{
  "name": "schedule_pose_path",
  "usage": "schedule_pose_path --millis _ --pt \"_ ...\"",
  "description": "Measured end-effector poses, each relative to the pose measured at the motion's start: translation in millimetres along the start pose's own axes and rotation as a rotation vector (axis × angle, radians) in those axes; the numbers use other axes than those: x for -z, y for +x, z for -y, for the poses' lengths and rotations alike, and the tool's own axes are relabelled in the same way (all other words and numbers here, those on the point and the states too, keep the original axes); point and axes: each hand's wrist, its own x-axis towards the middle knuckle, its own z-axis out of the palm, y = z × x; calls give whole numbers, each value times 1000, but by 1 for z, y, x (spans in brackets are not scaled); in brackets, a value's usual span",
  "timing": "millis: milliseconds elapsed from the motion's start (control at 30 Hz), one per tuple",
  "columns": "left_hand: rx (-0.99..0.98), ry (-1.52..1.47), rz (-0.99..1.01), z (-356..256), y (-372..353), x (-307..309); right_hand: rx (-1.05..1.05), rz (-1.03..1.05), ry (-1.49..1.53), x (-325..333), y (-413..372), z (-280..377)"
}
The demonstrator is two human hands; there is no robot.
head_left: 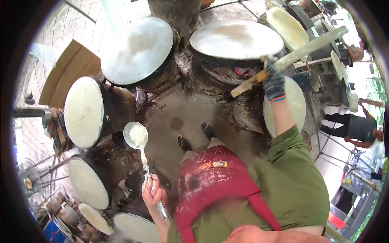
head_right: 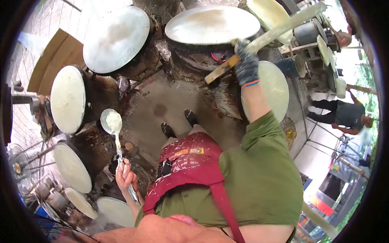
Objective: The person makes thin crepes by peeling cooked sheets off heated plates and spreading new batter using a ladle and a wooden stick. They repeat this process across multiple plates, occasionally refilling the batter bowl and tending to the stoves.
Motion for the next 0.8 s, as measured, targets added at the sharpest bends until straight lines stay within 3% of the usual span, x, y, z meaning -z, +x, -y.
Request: schedule_pose_path --millis 33,67,100,200,267,333,433,467,533,600,633,800 --pt "-11 -3 -8 3 0 0 -25 56 29 6 25 9" --pt "-20 -3 -13 6 -1 -1 121 176 -304 -6 41 31" --pt "-16 0 -57 9 -2 0 -45 58 -47 -27 51 46" --pt "-68 17 -84 20 -9 -2 -35 -11 -107 -55 100 67" --pt "-81 -43 -70 29 -15 3 -47 64 18 -67 125 71" --pt "-92 -103 -58 39 -23 5 -1 172 -98 -60 176 64" --pt "-141 -136 -88 52 -35 5 37 260 -140 -101 196 71" --pt "-152 -153 -102 57 -41 6 -3 201 -169 -98 231 57" --pt "-167 -238 -92 65 -49 12 145 329 -244 -123 266 41" --pt "-172 -282 -71 67 -58 15 21 381 1 -166 237 61" --pt "-179 -276 -89 67 -62 20 64 486 -79 -170 247 57" --pt "-200 -267 -100 53 -81 44 11 384 -17 -235 120 120"
